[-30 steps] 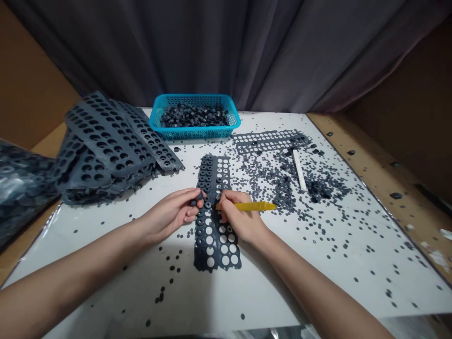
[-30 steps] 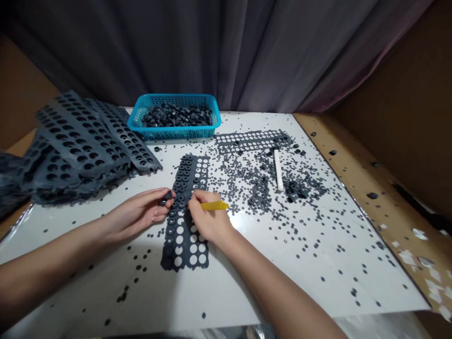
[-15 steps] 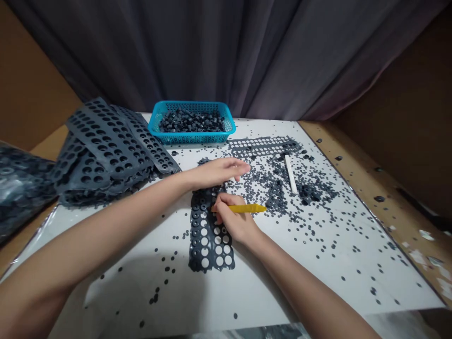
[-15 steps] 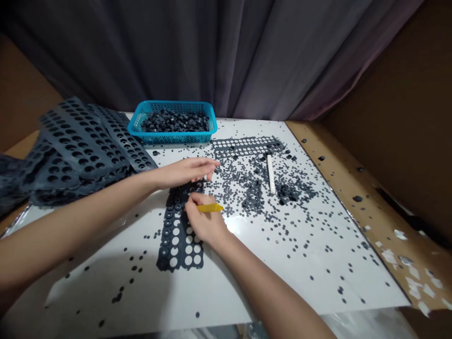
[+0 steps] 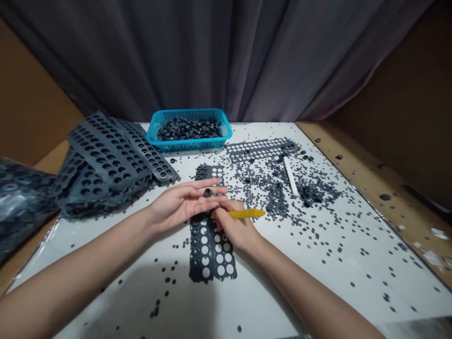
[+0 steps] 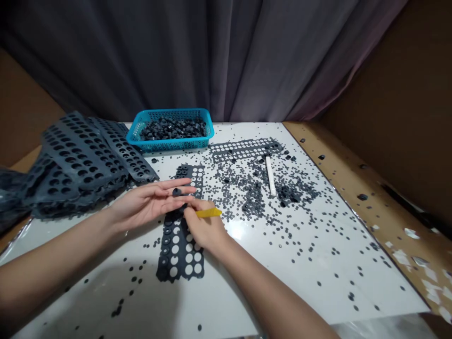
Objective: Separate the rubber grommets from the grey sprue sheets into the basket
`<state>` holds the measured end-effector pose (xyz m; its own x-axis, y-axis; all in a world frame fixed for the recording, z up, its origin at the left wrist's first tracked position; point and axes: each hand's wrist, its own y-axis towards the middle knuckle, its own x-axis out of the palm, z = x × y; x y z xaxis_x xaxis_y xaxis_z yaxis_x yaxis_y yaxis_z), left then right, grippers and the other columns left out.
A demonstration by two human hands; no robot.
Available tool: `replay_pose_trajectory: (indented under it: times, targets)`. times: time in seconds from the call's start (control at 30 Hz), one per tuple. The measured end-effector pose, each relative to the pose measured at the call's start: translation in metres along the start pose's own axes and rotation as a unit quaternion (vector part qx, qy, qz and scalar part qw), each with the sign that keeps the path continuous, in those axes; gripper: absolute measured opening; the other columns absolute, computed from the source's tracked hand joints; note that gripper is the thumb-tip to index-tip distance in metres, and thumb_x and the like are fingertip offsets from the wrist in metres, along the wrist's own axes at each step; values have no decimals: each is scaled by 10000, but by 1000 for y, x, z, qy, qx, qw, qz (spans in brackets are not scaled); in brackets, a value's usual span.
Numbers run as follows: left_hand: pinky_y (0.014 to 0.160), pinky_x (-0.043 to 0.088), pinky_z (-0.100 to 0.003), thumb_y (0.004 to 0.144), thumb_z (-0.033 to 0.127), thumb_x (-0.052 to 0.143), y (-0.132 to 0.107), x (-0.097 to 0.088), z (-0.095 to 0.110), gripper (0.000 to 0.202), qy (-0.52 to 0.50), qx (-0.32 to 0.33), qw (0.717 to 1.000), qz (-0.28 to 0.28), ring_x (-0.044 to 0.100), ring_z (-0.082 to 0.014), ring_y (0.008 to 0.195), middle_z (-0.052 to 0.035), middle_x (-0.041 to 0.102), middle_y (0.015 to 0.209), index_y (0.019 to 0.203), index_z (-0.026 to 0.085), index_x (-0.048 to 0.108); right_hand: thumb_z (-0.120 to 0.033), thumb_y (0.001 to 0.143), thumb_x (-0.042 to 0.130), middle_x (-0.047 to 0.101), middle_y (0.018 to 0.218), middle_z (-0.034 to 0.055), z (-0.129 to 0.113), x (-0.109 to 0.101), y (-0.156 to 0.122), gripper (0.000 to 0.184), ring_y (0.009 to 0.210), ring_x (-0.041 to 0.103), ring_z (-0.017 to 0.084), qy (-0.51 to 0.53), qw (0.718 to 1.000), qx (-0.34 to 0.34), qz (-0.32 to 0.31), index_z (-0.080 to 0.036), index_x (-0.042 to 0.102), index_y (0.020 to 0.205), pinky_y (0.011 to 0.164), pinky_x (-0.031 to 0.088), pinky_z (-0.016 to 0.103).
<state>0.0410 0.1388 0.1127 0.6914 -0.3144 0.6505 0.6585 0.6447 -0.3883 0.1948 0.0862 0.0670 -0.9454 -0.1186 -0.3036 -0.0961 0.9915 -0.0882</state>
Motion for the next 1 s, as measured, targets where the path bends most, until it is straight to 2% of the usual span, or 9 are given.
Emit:
replay_pose_trajectory:
  times: [0.17, 0.33, 0.47, 0.53, 0.57, 0.67, 0.73, 0.87, 1.0]
  targets:
    - [887, 517, -256, 801, -20, 361, -11, 1, -4, 473, 18, 1, 1000, 23, 592, -234, 1075, -204, 597, 1182, 1269, 14, 419, -188, 784, 397, 490, 482, -17, 0, -1, 0, 289, 512, 447, 122, -18, 1000, -4, -3, -180, 437, 498, 511, 309, 253]
    - [958, 461, -282, 792, 4, 435, -20, 1, -9, 484, 89, -3, 994, 68, 560, -219, 1123, -147, 577, 1234, 1267, 97, 457, -195, 799, 389, 475, 494, -27, 4, -1, 0, 272, 511, 433, 115, -20, 1000, -11, -13, -178, 452, 535, 501, 292, 247]
    - [907, 460, -299, 775, 80, 501, -24, -5, -8, 403, 220, 44, 972, 75, 593, -197, 1037, -91, 619, 1149, 1168, 159, 550, -200, 802, 388, 460, 492, -28, 5, -1, 0, 275, 504, 420, 112, -25, 1000, -11, -14, -179, 441, 534, 487, 270, 244]
    - [822, 470, -307, 751, 83, 486, -24, -12, -8, 317, 380, 90, 917, 78, 598, -187, 930, -63, 646, 1010, 1025, 175, 614, -190, 794, 389, 459, 489, -27, 4, -1, 0, 268, 510, 426, 115, -24, 1000, -8, -15, -180, 437, 530, 485, 270, 244]
    - [796, 463, -315, 739, 83, 477, -23, -16, -8, 287, 476, 117, 868, 75, 585, -187, 892, -54, 640, 958, 964, 181, 626, -185, 789, 390, 459, 488, -28, 3, -1, 0, 262, 514, 431, 116, -24, 1000, -6, -15, -180, 442, 532, 488, 273, 243]
    - [805, 432, -360, 734, 106, 479, -17, -24, -10, 258, 706, 186, 683, 31, 527, -218, 901, -67, 595, 925, 942, 176, 615, -181, 783, 396, 457, 482, -29, 2, -1, 1, 260, 524, 439, 119, -24, 1000, -2, -13, -182, 446, 528, 504, 286, 241]
    - [813, 422, -381, 761, 151, 497, -11, -25, -12, 251, 780, 196, 595, -2, 496, -244, 932, -90, 573, 927, 988, 155, 603, -179, 779, 399, 456, 480, -28, 2, -1, 1, 261, 529, 442, 120, -25, 1000, 0, -13, -183, 438, 521, 514, 292, 240]
    - [746, 424, -356, 811, 196, 497, 0, -18, -14, 151, 846, 176, 500, -58, 490, -239, 862, -100, 567, 868, 878, 143, 622, -170, 776, 390, 456, 481, -30, 1, -1, 1, 253, 531, 439, 120, -32, 999, -2, -14, -185, 428, 526, 510, 284, 238]
    - [709, 395, -338, 827, 58, 396, 5, -15, -17, 231, 894, 182, 400, -92, 492, -222, 775, -88, 572, 779, 756, 147, 597, -162, 773, 383, 447, 477, -32, 0, -2, 0, 258, 517, 423, 115, -44, 999, -4, -11, -186, 406, 517, 498, 267, 242]
